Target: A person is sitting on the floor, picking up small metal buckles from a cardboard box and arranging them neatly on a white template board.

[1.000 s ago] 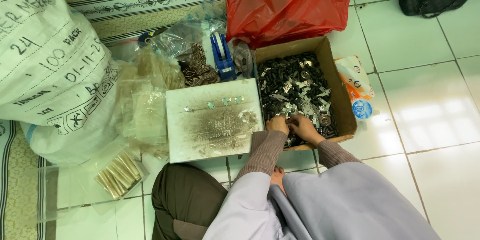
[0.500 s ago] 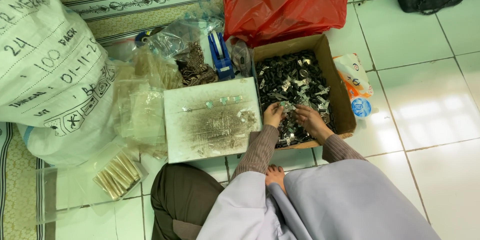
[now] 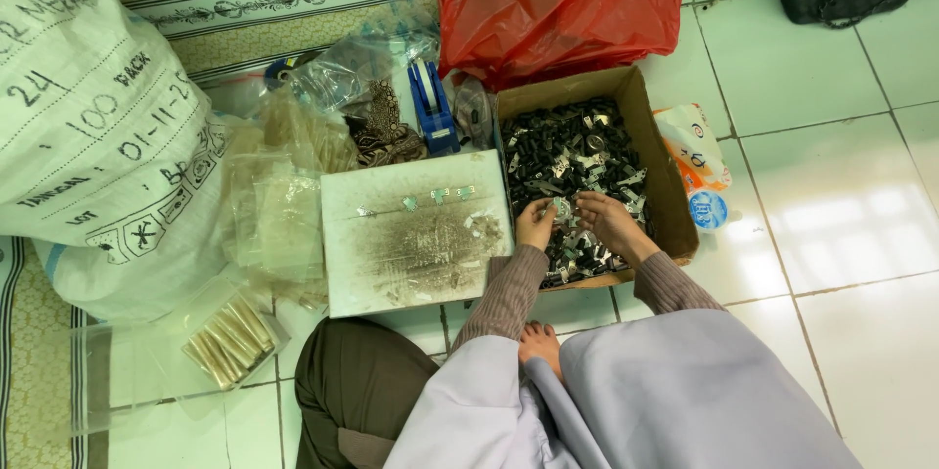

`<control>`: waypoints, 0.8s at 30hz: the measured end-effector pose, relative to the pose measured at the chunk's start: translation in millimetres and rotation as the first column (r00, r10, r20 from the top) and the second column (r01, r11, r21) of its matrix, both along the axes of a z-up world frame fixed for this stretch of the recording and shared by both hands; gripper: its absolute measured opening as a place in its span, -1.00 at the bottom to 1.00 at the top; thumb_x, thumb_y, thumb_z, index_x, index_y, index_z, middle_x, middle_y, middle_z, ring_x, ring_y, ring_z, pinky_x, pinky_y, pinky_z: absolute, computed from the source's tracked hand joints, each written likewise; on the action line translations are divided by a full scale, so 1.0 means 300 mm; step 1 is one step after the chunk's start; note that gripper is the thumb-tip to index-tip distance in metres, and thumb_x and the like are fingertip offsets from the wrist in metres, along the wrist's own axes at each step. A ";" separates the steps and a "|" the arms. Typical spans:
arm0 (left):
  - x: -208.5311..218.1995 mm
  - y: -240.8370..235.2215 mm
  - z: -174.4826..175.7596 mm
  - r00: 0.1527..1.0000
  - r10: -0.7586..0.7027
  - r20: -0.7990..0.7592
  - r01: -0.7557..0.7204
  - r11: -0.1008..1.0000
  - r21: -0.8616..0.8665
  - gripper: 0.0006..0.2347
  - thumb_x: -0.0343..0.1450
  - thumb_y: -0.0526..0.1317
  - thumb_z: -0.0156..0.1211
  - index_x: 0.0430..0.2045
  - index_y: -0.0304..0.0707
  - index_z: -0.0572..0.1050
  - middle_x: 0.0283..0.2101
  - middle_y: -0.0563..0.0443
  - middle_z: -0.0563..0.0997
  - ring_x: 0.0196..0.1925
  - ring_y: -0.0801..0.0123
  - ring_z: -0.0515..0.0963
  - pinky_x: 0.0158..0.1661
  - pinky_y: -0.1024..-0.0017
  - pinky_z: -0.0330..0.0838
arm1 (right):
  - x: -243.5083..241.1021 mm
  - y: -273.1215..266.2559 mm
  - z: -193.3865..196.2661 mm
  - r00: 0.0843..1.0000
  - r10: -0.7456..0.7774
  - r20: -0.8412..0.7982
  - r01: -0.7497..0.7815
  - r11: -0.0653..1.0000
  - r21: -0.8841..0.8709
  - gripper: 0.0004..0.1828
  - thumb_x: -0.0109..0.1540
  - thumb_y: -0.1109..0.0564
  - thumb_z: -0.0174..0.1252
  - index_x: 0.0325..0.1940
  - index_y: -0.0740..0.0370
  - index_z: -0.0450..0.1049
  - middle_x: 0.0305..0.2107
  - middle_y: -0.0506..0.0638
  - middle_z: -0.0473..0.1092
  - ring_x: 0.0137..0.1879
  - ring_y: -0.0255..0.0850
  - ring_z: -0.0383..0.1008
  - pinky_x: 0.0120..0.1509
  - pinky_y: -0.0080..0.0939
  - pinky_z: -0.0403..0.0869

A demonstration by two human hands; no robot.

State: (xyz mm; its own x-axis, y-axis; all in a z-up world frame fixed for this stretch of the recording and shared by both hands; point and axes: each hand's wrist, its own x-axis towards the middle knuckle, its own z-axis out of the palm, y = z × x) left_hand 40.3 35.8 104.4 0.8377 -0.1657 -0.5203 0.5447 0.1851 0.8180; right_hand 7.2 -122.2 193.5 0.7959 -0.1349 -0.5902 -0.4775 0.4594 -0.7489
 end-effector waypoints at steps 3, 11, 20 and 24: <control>-0.015 0.008 0.035 0.996 -0.062 0.057 0.058 0.996 0.073 -0.78 0.42 -0.21 0.32 -0.08 -0.20 0.61 -0.18 -0.24 0.66 -0.19 0.20 0.69 -0.26 0.42 0.68 | -0.002 0.021 0.037 0.999 0.043 -0.009 -0.044 0.998 -0.052 -0.67 0.23 0.19 0.27 0.07 0.27 0.46 -0.30 -0.10 0.49 -0.14 -0.31 0.55 0.01 -0.23 0.49; -0.015 0.001 -0.012 0.966 -0.234 0.111 0.198 0.944 0.264 -0.75 0.43 -0.04 0.33 -0.10 -0.09 0.64 -0.16 -0.04 0.68 -0.11 0.33 0.68 -0.19 0.39 0.65 | -0.014 0.103 0.235 0.981 0.193 -0.025 -0.191 0.930 -0.313 -0.52 0.20 0.14 0.36 0.16 0.39 0.50 -0.29 0.03 0.40 -0.17 -0.27 0.40 -0.06 -0.22 0.49; -0.038 0.019 0.104 0.958 -0.266 0.106 0.218 0.917 0.332 -0.75 0.42 -0.14 0.30 -0.05 -0.15 0.61 -0.08 -0.10 0.65 0.02 0.20 0.64 -0.04 0.30 0.60 | 0.004 0.057 0.130 0.972 0.232 -0.030 -0.216 0.840 -0.497 -0.67 0.25 0.11 0.32 0.04 0.34 0.59 -0.26 0.18 0.47 -0.11 -0.10 0.44 -0.02 -0.07 0.50; -0.048 0.045 0.232 0.956 -0.254 0.148 0.194 0.922 0.335 -0.73 0.39 -0.16 0.33 -0.04 -0.12 0.61 -0.03 -0.11 0.66 0.07 0.18 0.63 0.04 0.26 0.56 | 0.018 0.006 0.114 0.979 0.205 -0.012 -0.183 0.842 -0.507 -0.69 0.28 0.09 0.30 0.03 0.32 0.59 -0.23 0.19 0.51 -0.07 -0.07 0.51 0.00 -0.06 0.52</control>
